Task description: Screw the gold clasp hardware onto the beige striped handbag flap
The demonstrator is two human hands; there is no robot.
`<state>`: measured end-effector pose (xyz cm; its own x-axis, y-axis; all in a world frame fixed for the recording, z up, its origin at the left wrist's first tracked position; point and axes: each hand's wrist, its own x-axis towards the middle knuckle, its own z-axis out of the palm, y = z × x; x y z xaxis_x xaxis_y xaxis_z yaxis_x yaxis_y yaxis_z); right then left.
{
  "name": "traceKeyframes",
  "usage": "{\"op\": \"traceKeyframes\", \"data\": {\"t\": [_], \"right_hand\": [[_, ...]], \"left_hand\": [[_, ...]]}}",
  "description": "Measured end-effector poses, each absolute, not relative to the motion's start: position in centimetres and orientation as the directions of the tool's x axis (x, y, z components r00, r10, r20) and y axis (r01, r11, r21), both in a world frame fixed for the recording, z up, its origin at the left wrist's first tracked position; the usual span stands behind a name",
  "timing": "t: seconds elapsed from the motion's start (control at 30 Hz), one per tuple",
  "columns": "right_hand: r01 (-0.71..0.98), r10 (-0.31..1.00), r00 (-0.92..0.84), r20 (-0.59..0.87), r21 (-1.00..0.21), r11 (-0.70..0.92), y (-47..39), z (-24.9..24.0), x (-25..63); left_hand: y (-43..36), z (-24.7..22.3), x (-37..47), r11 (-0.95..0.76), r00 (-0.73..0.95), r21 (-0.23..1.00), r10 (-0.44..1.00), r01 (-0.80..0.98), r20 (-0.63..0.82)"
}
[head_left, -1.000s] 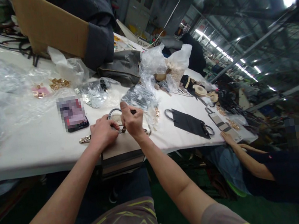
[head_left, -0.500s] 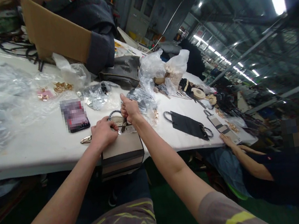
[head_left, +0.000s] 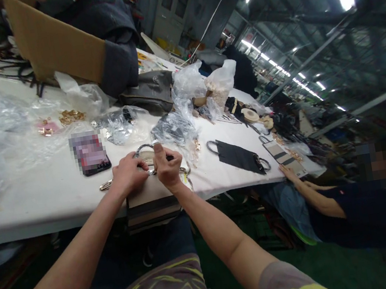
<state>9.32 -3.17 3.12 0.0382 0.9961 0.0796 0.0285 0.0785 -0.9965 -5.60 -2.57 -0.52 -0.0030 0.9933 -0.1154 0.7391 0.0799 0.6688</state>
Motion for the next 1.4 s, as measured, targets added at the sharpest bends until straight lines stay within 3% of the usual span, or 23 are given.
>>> {"op": "traceKeyframes", "data": {"t": [0.17,0.27,0.53,0.73,0.97,1.1,1.27,1.4], "right_hand": [[0.021,0.96,0.065,0.273,-0.962,0.272,-2.0,3.4,9.4],[-0.007,0.959,0.07,0.275,-0.961,0.276,-1.0,3.7,9.2],[-0.12,0.967,0.036,0.254,-0.959,0.257,-0.9,4.3,8.9],[-0.202,0.976,0.137,0.168,-0.96,0.194,-1.2,4.2,9.7],[-0.287,0.981,0.145,0.131,-0.943,0.168,-1.5,4.7,10.8],[-0.336,0.988,0.133,0.083,-0.934,0.123,-1.1,4.8,10.9],[-0.361,0.992,0.084,0.093,-0.925,0.118,-0.6,4.4,11.0],[-0.394,0.991,0.086,0.099,-0.911,0.125,-0.9,4.4,11.0]], "left_hand": [[-2.4,-1.4,-8.3,-0.007,0.109,0.798,0.991,0.603,-0.074],[-2.9,-1.9,-8.6,0.02,0.062,0.81,0.996,0.586,-0.069],[-3.1,-2.0,-6.7,0.159,-0.075,0.736,0.987,0.658,-0.146],[-3.8,-1.5,-7.2,0.072,-0.057,0.662,0.997,0.746,-0.044],[-3.7,1.7,-7.1,0.038,0.01,0.478,0.995,0.878,-0.097],[-2.3,2.9,-7.5,0.132,0.013,0.557,0.969,0.82,-0.248],[-1.2,2.4,-8.6,0.177,0.088,0.709,0.943,0.683,-0.32],[-1.8,2.5,-8.8,0.315,-0.014,0.799,0.933,0.511,-0.359]]}}
